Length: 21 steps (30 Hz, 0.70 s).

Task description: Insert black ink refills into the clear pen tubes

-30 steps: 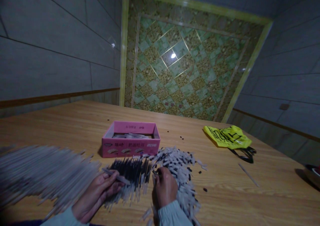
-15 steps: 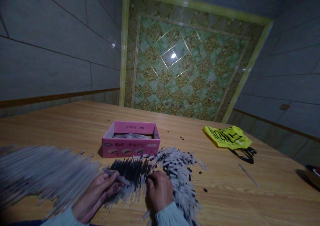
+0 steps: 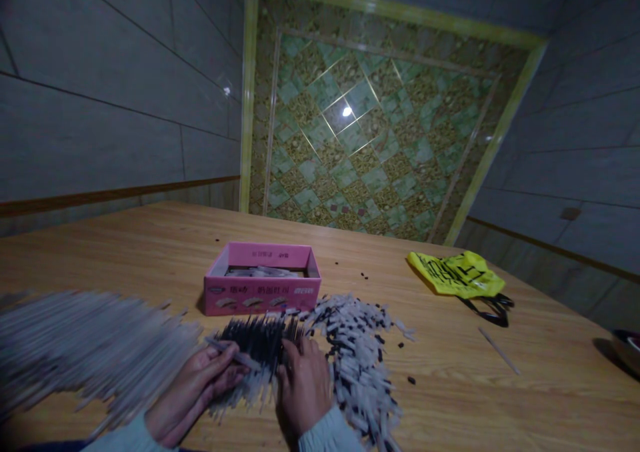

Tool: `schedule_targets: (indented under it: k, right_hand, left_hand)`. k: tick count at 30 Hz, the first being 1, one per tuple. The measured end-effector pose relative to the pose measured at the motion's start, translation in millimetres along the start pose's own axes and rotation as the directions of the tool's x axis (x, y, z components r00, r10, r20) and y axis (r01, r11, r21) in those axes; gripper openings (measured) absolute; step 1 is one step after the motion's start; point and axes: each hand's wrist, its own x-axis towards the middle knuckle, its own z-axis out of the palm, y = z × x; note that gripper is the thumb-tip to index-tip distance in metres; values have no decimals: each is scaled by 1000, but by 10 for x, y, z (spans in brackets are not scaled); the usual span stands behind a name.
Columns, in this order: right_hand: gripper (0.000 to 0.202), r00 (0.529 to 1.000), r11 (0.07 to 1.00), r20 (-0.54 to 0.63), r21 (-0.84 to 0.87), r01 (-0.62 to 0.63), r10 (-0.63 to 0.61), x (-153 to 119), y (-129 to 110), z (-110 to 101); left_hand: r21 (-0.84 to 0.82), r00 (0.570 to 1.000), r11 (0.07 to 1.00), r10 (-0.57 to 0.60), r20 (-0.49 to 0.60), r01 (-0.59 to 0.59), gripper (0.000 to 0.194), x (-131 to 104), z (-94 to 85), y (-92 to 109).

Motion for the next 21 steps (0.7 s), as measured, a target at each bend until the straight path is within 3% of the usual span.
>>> schedule_targets:
  k: [5, 10, 21]
  right_hand:
    - [34, 998, 997, 44, -54, 56, -54, -6, -8, 24]
    - [20, 999, 998, 15, -56, 33, -33, -13, -24, 55]
    - [32, 999, 999, -14, -12, -37, 36, 0, 59, 88]
  left_hand:
    - [5, 1000, 1000, -3, -3, 3, 30, 13, -5, -3]
    - [8, 1000, 1000, -16, 17, 16, 29, -8, 7, 24]
    - [-7, 1000, 1000, -11, 16, 11, 30, -8, -15, -1]
